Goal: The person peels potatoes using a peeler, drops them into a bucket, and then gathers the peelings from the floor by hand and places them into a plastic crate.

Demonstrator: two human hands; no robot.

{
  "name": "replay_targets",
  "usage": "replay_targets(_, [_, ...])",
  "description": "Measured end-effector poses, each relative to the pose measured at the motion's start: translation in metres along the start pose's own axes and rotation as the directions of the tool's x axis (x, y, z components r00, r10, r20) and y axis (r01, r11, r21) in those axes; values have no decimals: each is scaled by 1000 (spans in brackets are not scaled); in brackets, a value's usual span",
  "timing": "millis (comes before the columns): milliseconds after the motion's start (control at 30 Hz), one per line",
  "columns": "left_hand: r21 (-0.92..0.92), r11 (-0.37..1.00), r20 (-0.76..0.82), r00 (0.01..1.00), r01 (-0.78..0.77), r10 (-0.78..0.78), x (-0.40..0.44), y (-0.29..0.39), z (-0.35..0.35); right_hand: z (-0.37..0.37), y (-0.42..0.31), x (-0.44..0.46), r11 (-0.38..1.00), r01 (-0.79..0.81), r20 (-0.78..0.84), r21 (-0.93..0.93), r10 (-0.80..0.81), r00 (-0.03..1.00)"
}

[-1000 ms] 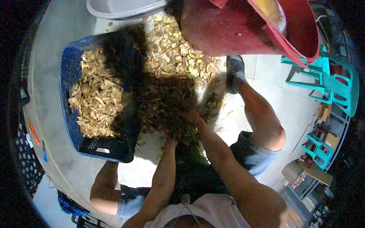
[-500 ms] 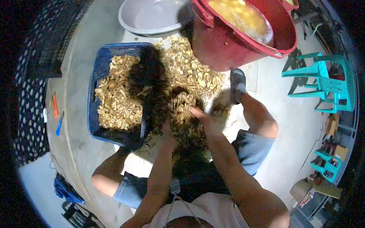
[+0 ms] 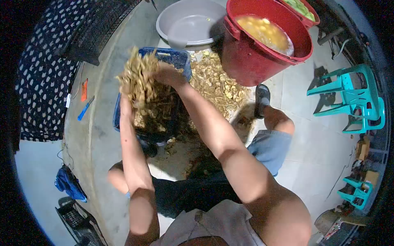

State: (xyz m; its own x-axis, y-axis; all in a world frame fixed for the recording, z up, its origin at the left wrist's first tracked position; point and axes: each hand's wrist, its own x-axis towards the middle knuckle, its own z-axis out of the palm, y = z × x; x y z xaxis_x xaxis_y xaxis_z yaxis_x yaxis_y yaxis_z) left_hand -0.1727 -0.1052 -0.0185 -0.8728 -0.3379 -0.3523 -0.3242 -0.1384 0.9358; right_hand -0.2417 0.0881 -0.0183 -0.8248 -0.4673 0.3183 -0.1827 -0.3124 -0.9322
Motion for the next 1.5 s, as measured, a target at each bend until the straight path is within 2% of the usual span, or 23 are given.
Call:
replay_targets(33, [328, 942, 7, 997, 71, -77, 6, -18, -19, -1, 8, -2, 998, -28, -10, -63, 27, 1000])
replay_targets(67, [614, 779, -10, 989, 125, -150, 11, -34, -35, -5, 16, -15, 842, -290, -122, -456, 263, 957])
replay_targets(100, [533, 846, -20, 999, -10, 25, -9, -44, -28, -15, 24, -26, 476, -509, -320, -717, 423, 848])
replay_targets(133, [502, 864, -57, 996, -28, 66, -6, -68, -27, -30, 32, -41, 471, -531, -336, -704, 437, 834])
replay_targets(167, [472, 881, -98, 991, -39, 96, -3, -94, -26, -48, 40, -62, 632, -551, -292, -545, 473, 831])
replay_targets(200, [280, 952, -11, 991, -124, 132, -11, -104, -15, -67, 48, -80, 754, -552, -242, -356, 497, 834])
replay_targets(233, [66, 980, 56, 981, -190, 187, -22, -110, 5, -91, 75, -99, 689, -703, -334, -177, 629, 702])
replay_targets(267, [-114, 993, -36, 999, 15, -19, -34, -116, 29, -108, 88, -113, 576, -766, -447, -285, 627, 638])
replay_targets(300, [-253, 923, 185, 951, 290, -248, -44, -121, 41, -126, 101, -126, 436, -825, -552, -358, 614, 564])
replay_targets(367, [343, 933, 521, 804, 110, -287, -44, -172, 63, -159, 112, -139, -164, -716, -529, -679, 785, 322])
replay_targets(433, [412, 816, 471, 672, 405, -572, -52, -245, 85, -197, 145, -142, -287, -680, -568, -674, 791, 229])
replay_targets(533, [118, 646, 65, 643, 754, -763, -60, -362, 68, -251, 183, -117, -220, -738, -603, -638, 739, 301])
replay_targets(733, [-211, 579, -349, 492, 788, -797, -54, -464, 12, -350, 290, -43, -292, -482, -547, -826, 620, 562])
replay_targets(800, [-263, 564, -360, 463, 783, -810, -55, -475, 15, -372, 319, -24, -354, -460, -580, -814, 463, 670])
replay_targets(833, [-286, 554, -358, 449, 782, -818, -55, -479, 19, -381, 299, 6, -295, -582, -575, -758, 723, 382])
replay_targets(933, [-332, 521, -337, 417, 787, -844, -62, -490, 30, -439, 363, 4, -89, -709, -550, -700, 700, 456])
replay_targets(1067, [-366, 496, -306, 401, 787, -863, -68, -494, 47, -429, 373, -1, -150, -719, -603, -678, 674, 428])
replay_targets(1133, [-386, 495, -289, 408, 778, -866, -65, -498, 56, -403, 361, -13, -194, -644, -606, -740, 608, 513])
replay_targets(1167, [-387, 495, -283, 411, 777, -867, -61, -496, 60, -382, 354, -28, -260, -504, -561, -824, 502, 658])
replay_targets(1333, [-387, 530, -252, 467, 754, -848, -44, -485, 77, -269, 348, -110, -301, -451, -542, -840, 492, 682])
replay_targets(1400, [-378, 546, -247, 486, 748, -838, -43, -476, 74, -220, 356, -139, -127, -647, -575, -752, 606, 550])
replay_targets(1433, [-377, 554, -249, 495, 743, -833, -45, -474, 71, -200, 338, -150, -159, -404, -425, -901, 511, 747])
replay_targets(1500, [-364, 569, -255, 509, 737, -822, -50, -470, 58, -198, 335, -158, -227, -142, -227, -964, 412, 882])
